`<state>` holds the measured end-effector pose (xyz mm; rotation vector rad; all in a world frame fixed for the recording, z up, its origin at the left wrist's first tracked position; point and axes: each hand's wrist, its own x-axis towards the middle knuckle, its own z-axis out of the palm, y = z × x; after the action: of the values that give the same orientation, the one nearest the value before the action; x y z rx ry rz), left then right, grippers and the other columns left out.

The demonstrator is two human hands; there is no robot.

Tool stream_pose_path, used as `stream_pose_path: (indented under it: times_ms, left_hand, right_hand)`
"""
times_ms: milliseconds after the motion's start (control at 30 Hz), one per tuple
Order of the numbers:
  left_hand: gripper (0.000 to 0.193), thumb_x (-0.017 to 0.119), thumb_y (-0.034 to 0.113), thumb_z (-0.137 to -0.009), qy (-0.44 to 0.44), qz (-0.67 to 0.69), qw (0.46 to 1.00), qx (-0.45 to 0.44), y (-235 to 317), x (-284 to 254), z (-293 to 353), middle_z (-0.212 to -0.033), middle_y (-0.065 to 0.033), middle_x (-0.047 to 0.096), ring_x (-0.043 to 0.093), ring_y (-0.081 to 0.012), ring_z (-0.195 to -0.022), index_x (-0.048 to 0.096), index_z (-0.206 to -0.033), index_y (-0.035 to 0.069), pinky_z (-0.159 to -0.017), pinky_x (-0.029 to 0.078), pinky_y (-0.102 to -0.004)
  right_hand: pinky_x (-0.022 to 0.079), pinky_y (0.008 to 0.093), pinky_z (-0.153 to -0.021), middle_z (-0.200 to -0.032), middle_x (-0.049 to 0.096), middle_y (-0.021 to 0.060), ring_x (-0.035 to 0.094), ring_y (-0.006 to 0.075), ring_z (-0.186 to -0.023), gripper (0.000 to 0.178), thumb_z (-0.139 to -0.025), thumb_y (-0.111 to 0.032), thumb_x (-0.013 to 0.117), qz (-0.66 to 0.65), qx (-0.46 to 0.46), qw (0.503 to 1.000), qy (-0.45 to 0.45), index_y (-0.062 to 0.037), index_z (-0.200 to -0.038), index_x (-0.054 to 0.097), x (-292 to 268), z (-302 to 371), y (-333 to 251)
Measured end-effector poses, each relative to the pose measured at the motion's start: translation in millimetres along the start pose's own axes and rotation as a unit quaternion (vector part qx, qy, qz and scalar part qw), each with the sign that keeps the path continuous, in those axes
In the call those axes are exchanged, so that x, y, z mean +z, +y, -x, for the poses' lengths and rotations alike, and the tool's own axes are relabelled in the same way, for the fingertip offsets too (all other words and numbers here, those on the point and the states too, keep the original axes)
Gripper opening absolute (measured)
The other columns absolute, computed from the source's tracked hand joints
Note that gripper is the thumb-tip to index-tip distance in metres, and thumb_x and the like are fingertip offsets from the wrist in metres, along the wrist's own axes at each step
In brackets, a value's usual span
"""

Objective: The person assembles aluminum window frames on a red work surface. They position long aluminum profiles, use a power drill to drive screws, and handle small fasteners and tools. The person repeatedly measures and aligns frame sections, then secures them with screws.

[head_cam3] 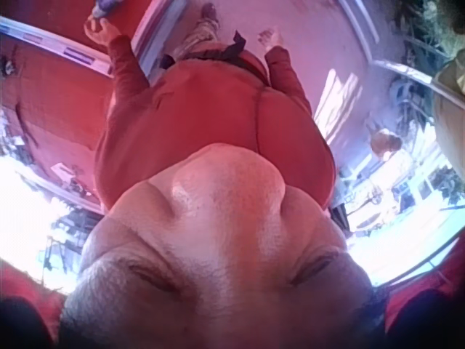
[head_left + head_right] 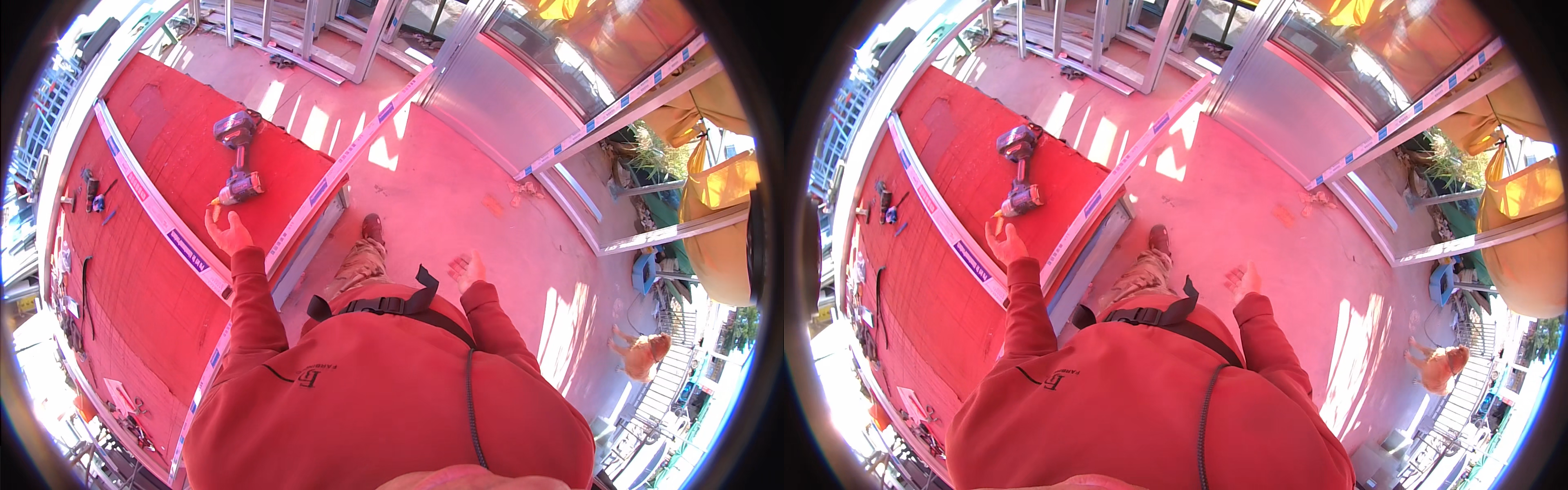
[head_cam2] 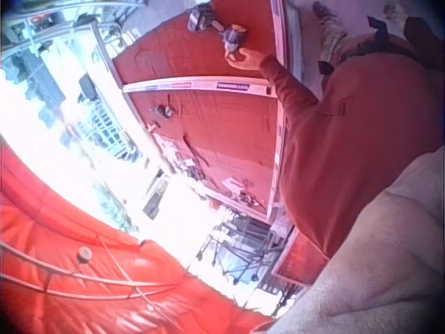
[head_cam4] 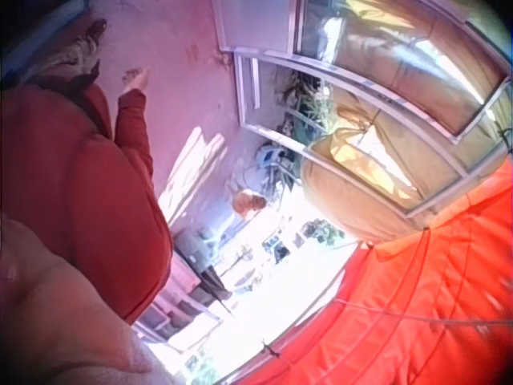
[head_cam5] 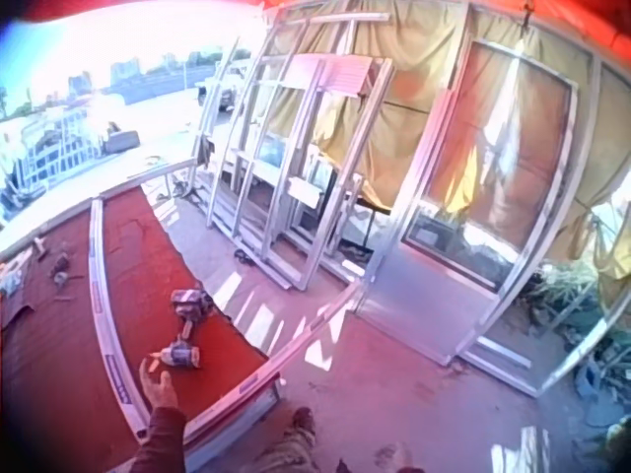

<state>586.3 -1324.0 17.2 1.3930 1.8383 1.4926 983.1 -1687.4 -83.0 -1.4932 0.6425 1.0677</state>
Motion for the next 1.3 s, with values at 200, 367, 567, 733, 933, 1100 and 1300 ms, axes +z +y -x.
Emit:
stream_pose_path:
  times_ms: [200, 367, 567, 733, 933, 1100, 1300]
  left_hand:
    - [0.061, 0.064, 0.002, -0.082, -0.069, 0.015, 0.997, -0.038, 26.7, 167.7, -9.2, -0.140, -0.0129, 0.048, 0.046, -0.0245, -0.128, 0.043, -0.139, 0.002, -0.108, 0.033, -0.0343]
    - [0.061, 0.066, 0.005, -0.080, -0.105, 0.091, 0.988, -0.065, 23.2, 280.2, -26.0, -0.137, -0.0165, 0.049, 0.045, -0.0272, -0.128, 0.045, -0.137, 0.000, -0.105, 0.036, -0.0348]
    - [0.063, 0.069, 0.010, -0.078, -0.099, -0.006, 0.991, -0.093, 6.4, 356.4, -49.8, -0.137, -0.0137, 0.050, 0.046, -0.0278, -0.127, 0.047, -0.137, 0.002, -0.103, 0.038, -0.0358]
    - [0.063, 0.070, 0.015, -0.075, -0.032, -0.152, 0.980, -0.125, -4.2, 393.2, -54.0, -0.134, -0.0169, 0.053, 0.049, -0.0275, -0.125, 0.050, -0.134, 0.001, -0.105, 0.038, -0.0349]
    - [0.061, 0.068, 0.018, -0.074, 0.057, -0.247, 0.945, -0.208, 0.5, 364.6, -13.0, -0.133, -0.0185, 0.053, 0.049, -0.0313, -0.125, 0.053, -0.131, 0.001, -0.106, 0.038, -0.0371]
    - [0.062, 0.069, 0.022, -0.075, 0.118, -0.316, 0.908, -0.250, -5.8, 377.1, -12.3, -0.135, -0.0193, 0.052, 0.048, -0.0316, -0.127, 0.054, -0.131, 0.001, -0.107, 0.038, -0.0380]
    - [0.066, 0.069, 0.033, -0.075, 0.220, -0.344, 0.833, -0.374, -38.7, 363.4, -7.5, -0.136, -0.0199, 0.052, 0.049, -0.0318, -0.126, 0.054, -0.131, 0.002, -0.107, 0.038, -0.0390]
  right_hand:
    - [0.047, 0.0352, -0.055, -0.085, 0.060, 0.0071, 0.060, 0.0196, -0.069, 0.038, -0.090, -0.039, 0.054, 0.207, -0.061, 0.974, 0.072, -0.0030, -0.100, 0.059, -34.4, -52.5, -60.0]
    - [0.040, 0.0291, -0.042, -0.065, 0.056, 0.0015, 0.055, 0.0139, -0.052, 0.023, -0.086, -0.028, 0.057, 0.332, -0.092, 0.934, 0.095, -0.0058, -0.080, 0.060, -50.1, -88.6, -100.5]
    - [0.038, 0.0292, -0.041, -0.062, 0.056, 0.0020, 0.055, 0.0136, -0.052, 0.025, -0.085, -0.028, 0.058, 0.486, -0.090, 0.866, 0.072, -0.0064, -0.075, 0.061, -15.0, -141.8, -212.9]
    - [0.039, 0.0297, -0.041, -0.061, 0.056, 0.0021, 0.053, 0.0132, -0.050, 0.026, -0.085, -0.028, 0.058, 0.475, -0.132, 0.870, 0.005, -0.0065, -0.072, 0.061, 8.7, -261.1, -336.7]
    - [0.044, 0.0302, -0.045, -0.068, 0.060, 0.0051, 0.056, 0.0142, -0.053, 0.028, -0.087, -0.030, 0.057, 0.499, -0.124, 0.857, -0.049, -0.0028, -0.083, 0.063, 142.2, -371.8, -525.4]
    - [0.047, 0.0289, -0.052, -0.076, 0.062, 0.0035, 0.060, 0.0132, -0.066, 0.032, -0.089, -0.032, 0.058, 0.560, -0.223, 0.790, -0.111, -0.0013, -0.095, 0.065, 280.2, -415.2, -628.5]
    - [0.046, 0.0279, -0.052, -0.076, 0.062, 0.0029, 0.060, 0.0121, -0.066, 0.033, -0.089, -0.032, 0.059, 0.618, -0.226, 0.729, -0.189, -0.0017, -0.101, 0.066, 400.5, -442.7, -672.3]
